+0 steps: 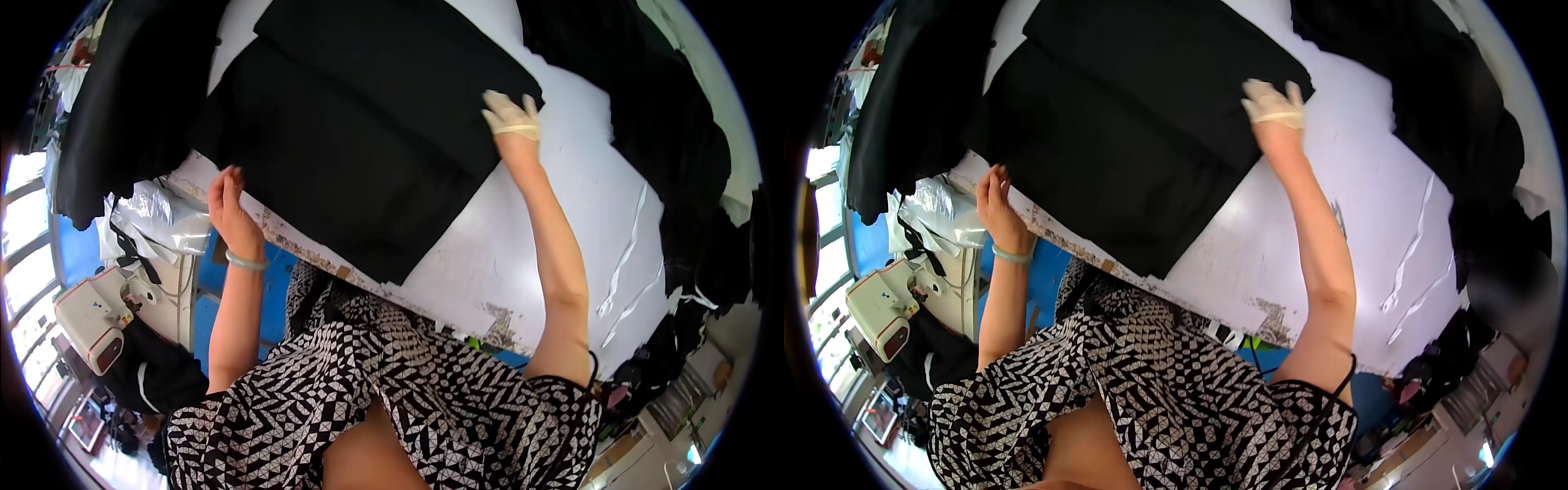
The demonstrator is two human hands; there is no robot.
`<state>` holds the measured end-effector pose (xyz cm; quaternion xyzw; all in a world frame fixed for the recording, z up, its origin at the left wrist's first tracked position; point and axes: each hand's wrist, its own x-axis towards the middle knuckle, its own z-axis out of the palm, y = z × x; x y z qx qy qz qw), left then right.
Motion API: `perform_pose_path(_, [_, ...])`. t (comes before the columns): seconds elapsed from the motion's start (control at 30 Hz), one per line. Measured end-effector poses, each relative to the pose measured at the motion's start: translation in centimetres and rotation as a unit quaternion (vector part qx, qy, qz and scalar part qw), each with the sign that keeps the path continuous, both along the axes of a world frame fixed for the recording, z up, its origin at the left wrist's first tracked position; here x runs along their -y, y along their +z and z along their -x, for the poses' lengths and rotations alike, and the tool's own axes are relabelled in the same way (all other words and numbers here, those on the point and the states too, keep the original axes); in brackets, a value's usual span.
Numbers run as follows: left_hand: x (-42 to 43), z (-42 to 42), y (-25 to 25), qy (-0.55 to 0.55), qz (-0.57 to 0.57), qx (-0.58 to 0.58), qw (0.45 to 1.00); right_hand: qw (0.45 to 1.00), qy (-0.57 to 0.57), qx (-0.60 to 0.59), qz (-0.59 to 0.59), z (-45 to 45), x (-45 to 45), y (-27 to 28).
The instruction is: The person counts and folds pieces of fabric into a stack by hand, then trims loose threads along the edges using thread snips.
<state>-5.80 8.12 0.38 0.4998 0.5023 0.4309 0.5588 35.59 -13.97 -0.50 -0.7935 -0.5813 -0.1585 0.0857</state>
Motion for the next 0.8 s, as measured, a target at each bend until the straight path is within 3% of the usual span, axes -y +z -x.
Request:
perform_pose_path(0.07, [-0.6,-0.7,-0.4,-0.074,0.080,0.126,0.986,0.984,0.139,-0.110,0.006,7.9,-1.8,4.1])
perform_pose_path(0.1, [-1.0,-1.4,-1.1,-0.109,0.101,0.083,0.985,0.961,0.195,-0.197,-0.012,11.6,-1.9,5.9])
perform_pose_path(0.17, [-0.7,-2.6,-2.7,-0.180,0.145,-0.003,0.973,0.967,0.198,-0.158,-0.033,11.2,-2.6,7.9])
perform_pose_path(0.2, [0.4,-3.7,-2.6,-0.261,-0.088,-0.163,0.947,0.969,0.199,-0.142,-0.042,10.7,-2.9,7.7])
perform_pose_path(0.23, [1.6,-5.3,-2.4,-0.322,-0.319,-0.302,0.839,0.975,0.203,-0.036,-0.077,6.7,-2.2,5.9])
perform_pose_path(0.3, [3.5,-8.5,-3.1,-0.415,-0.419,-0.294,0.753,0.970,-0.010,-0.228,-0.078,4.1,-1.4,5.5])
perform_pose_path(0.4, [5.4,-12.8,-3.7,-0.393,-0.518,-0.351,0.674,0.982,0.022,-0.184,-0.037,4.1,0.8,5.0])
perform_pose_path(0.43, [5.7,-13.9,-4.0,-0.403,-0.491,-0.328,0.699,0.976,0.043,-0.213,0.025,5.0,1.5,4.7])
perform_pose_path(0.5, [6.3,-16.0,-4.6,-0.424,-0.431,-0.281,0.746,0.979,0.029,-0.147,0.142,7.3,2.6,4.2])
perform_pose_path(0.53, [6.7,-16.7,-4.7,-0.462,-0.403,-0.291,0.735,0.981,0.002,-0.103,0.164,7.0,2.9,3.2])
perform_pose_path(0.6, [7.4,-17.5,-4.4,-0.532,-0.348,-0.312,0.706,0.985,-0.043,-0.093,0.140,6.1,3.4,3.0])
perform_pose_path(0.67, [8.3,-18.2,-7.6,-0.565,-0.337,-0.211,0.723,0.988,-0.039,-0.102,0.105,4.9,3.1,2.0])
perform_pose_path(0.8, [12.1,-18.3,-6.2,-0.626,-0.302,-0.122,0.709,0.988,-0.002,-0.141,0.057,4.0,2.5,3.5])
